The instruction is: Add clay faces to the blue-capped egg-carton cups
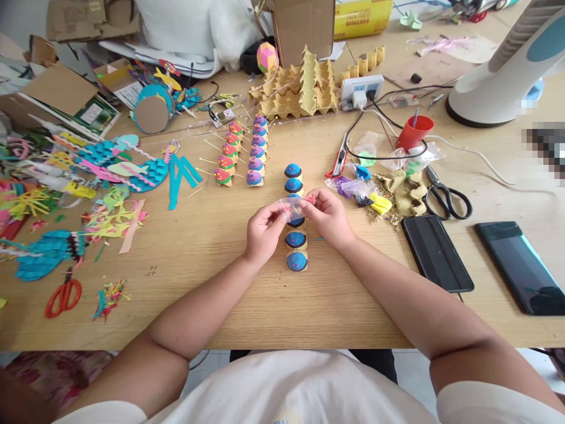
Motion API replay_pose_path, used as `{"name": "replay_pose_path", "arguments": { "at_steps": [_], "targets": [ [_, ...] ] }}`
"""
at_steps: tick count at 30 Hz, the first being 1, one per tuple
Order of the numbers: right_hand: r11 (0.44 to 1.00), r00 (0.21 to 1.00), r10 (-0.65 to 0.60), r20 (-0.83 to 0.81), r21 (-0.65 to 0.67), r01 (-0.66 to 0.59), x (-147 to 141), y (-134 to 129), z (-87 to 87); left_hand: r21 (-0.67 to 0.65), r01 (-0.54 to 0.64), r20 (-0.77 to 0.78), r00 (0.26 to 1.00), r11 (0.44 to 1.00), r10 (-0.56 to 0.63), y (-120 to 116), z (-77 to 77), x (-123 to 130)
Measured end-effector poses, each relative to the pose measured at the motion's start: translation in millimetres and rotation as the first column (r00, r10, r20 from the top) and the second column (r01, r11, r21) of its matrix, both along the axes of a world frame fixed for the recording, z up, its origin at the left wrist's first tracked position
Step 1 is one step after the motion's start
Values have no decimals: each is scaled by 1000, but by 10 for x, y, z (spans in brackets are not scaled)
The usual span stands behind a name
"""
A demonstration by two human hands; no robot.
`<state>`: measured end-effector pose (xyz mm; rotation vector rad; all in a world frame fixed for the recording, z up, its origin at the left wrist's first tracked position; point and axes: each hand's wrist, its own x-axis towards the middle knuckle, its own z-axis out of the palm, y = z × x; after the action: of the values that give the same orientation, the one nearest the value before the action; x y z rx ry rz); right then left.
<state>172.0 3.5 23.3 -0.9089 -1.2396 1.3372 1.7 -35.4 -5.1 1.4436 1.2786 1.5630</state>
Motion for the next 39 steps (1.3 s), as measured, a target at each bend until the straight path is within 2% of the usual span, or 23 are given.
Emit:
{"name": "replay_pose_path", "arguments": {
  "at_steps": [9, 21, 30, 35, 39],
  "targets": [
    [1000, 1000, -3, 18, 19, 3, 6, -52, 90, -14, 10, 12, 1000, 1000, -10, 1, -14, -8],
    [1000, 998, -11, -66, -12, 10, 24, 11, -23, -17, 10, 82, 997, 1000, -8, 10, 6, 2],
    [999, 997, -9, -70, -42, 6, 7, 16, -5, -23, 3, 91, 996, 1000, -1, 16, -15, 3],
    [998, 989, 5, -151, -60, -15, 42, 37, -58, -24, -4, 96, 995, 1000, 7, 17, 12, 7],
    [995, 988, 2, -156, -100, -18, 42, 42, -53, -37, -10, 75, 997, 999, 13, 12, 24, 5]
  ]
}}
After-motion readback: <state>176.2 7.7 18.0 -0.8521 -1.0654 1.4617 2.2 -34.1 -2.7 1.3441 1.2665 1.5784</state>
